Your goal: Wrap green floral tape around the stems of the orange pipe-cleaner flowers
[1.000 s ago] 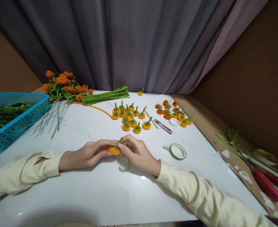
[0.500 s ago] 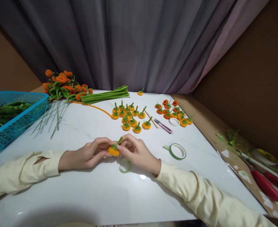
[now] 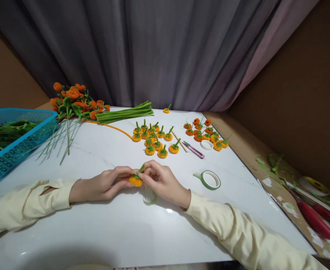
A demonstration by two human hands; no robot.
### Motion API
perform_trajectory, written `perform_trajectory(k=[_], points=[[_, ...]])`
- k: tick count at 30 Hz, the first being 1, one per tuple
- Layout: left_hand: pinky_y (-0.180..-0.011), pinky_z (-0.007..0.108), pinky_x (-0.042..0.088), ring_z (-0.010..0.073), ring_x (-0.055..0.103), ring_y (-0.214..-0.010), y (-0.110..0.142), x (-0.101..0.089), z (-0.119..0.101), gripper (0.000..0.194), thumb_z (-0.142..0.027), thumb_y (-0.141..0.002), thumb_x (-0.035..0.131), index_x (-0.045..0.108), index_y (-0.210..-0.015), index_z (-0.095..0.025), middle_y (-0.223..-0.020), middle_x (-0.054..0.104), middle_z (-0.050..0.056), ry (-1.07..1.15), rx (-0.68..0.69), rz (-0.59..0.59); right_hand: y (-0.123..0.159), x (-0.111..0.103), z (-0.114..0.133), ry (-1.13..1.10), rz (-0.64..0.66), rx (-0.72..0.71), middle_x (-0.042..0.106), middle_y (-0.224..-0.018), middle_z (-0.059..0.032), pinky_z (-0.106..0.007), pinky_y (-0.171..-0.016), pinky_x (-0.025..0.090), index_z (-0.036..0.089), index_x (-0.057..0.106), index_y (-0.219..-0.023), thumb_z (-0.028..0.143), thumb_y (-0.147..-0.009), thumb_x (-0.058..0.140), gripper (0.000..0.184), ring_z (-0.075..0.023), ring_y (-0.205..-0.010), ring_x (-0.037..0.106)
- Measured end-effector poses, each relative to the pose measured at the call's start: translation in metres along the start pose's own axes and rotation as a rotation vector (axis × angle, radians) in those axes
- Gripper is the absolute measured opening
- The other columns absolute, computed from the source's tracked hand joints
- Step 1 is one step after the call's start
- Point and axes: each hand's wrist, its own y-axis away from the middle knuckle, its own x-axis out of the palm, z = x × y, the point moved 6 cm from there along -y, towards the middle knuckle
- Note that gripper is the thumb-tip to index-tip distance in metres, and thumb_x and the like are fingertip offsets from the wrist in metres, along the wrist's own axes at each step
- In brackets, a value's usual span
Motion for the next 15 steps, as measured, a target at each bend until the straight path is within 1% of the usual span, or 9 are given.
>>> perform_trajectory(k=[3, 8, 12, 15], points=[[-0.07, 0.02, 0.054, 0.0137, 0.069, -0.083, -0.0009, -0.0003, -0.0009, 0.027, -0.019, -0.097, 0.039, 0.039, -0.124, -0.018, -0.105, 0.067, 0.009, -0.017, 0.0, 0.011, -0.0001, 0.0001, -0.0007, -0.026, -0.011, -0.008, 0.054, -0.061, 0.0034, -0.02, -0.049, 0.038, 0.017, 0.049, -0.086, 0.037, -0.089, 0.054, 0.021, -0.0084, -0.053, 0.046], [-0.079, 0.021, 0.053, 0.0144, 0.068, -0.092, -0.0019, -0.0017, -0.0021, 0.027, -0.02, -0.098, 0.038, 0.041, -0.125, -0.017, -0.11, 0.067, 0.009, -0.061, 0.007, -0.004, -0.0004, -0.0005, -0.0018, -0.048, -0.028, -0.003, 0.053, -0.06, 0.0039, -0.02, -0.048, 0.038, 0.017, 0.049, -0.087, 0.038, -0.089, 0.055, 0.021, -0.0081, -0.051, 0.046], [-0.079, 0.022, 0.054, 0.0153, 0.068, -0.091, -0.002, -0.0011, -0.0011, 0.027, -0.022, -0.098, 0.037, 0.042, -0.124, -0.017, -0.107, 0.068, 0.009, -0.091, -0.002, -0.006, -0.0009, -0.0012, -0.0031, -0.073, -0.041, 0.014, 0.054, -0.06, 0.0038, -0.02, -0.048, 0.039, 0.017, 0.049, -0.087, 0.04, -0.088, 0.056, 0.024, -0.0082, -0.051, 0.046], [-0.079, 0.024, 0.054, 0.0166, 0.068, -0.093, -0.0025, -0.0009, -0.0005, 0.029, -0.023, -0.098, 0.038, 0.042, -0.125, -0.016, -0.11, 0.068, 0.01, -0.103, -0.017, -0.004, -0.0011, -0.0017, -0.0045, -0.095, -0.049, 0.023, 0.054, -0.06, 0.0035, -0.02, -0.049, 0.04, 0.017, 0.049, -0.087, 0.04, -0.087, 0.057, 0.025, -0.0083, -0.052, 0.047]])
